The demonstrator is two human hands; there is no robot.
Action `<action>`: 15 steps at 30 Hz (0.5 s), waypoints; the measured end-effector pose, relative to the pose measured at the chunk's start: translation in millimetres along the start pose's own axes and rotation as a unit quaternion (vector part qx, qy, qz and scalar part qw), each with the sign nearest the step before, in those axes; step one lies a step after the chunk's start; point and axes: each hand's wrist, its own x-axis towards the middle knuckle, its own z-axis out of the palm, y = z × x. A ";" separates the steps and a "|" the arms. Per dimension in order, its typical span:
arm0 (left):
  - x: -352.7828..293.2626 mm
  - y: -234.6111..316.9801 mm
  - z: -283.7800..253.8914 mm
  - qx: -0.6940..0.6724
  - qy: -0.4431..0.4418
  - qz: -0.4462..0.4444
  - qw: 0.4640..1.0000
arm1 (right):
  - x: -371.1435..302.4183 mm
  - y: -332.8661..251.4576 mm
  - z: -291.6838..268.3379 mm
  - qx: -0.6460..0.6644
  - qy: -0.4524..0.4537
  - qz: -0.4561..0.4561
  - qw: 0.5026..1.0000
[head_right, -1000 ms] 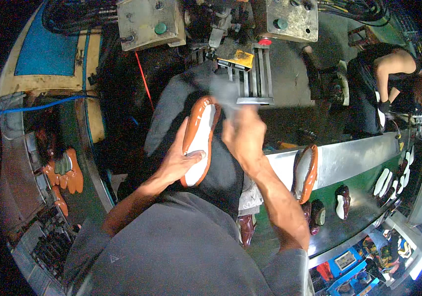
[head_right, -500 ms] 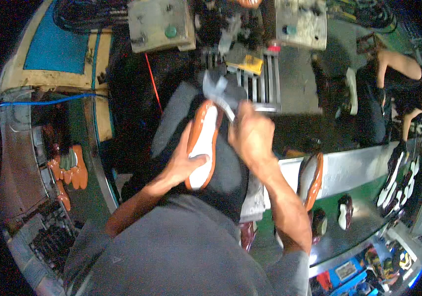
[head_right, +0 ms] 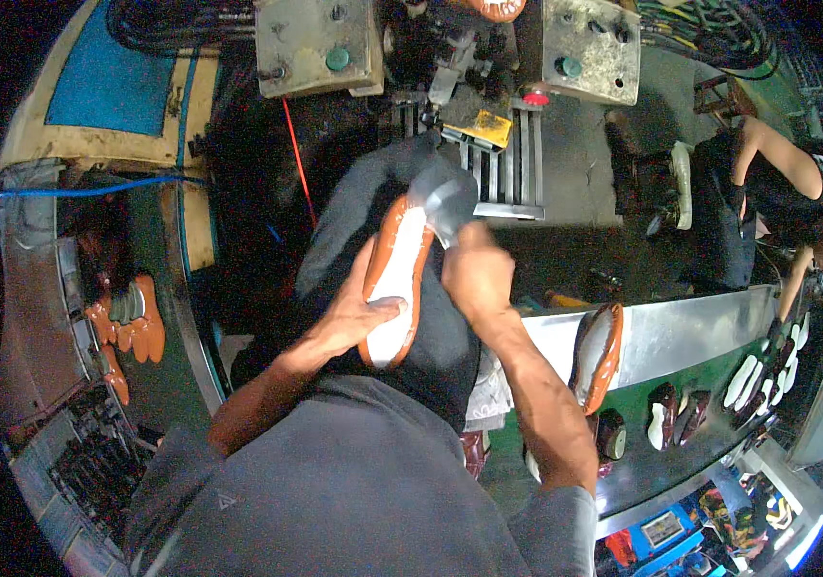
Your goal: Using industrial machinery to shape and assemble shoe components during manufacturing.
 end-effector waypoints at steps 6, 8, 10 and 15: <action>0.6 -4.9 -19.7 -0.150 -0.041 -0.026 0.988 | 10.7 -37.5 -75.7 0.284 0.142 0.030 0.948; 2.0 -3.8 -12.8 -0.138 -0.041 0.000 0.990 | 2.9 -31.4 -29.4 0.122 0.152 0.010 0.981; 5.5 -16.1 -23.5 -0.178 -0.046 -0.032 0.982 | 5.6 -21.7 9.1 -0.017 -0.107 0.009 0.994; -25.6 -8.4 -62.4 -0.346 -0.075 -0.035 0.935 | -23.7 -28.9 -41.9 0.223 0.046 0.056 0.972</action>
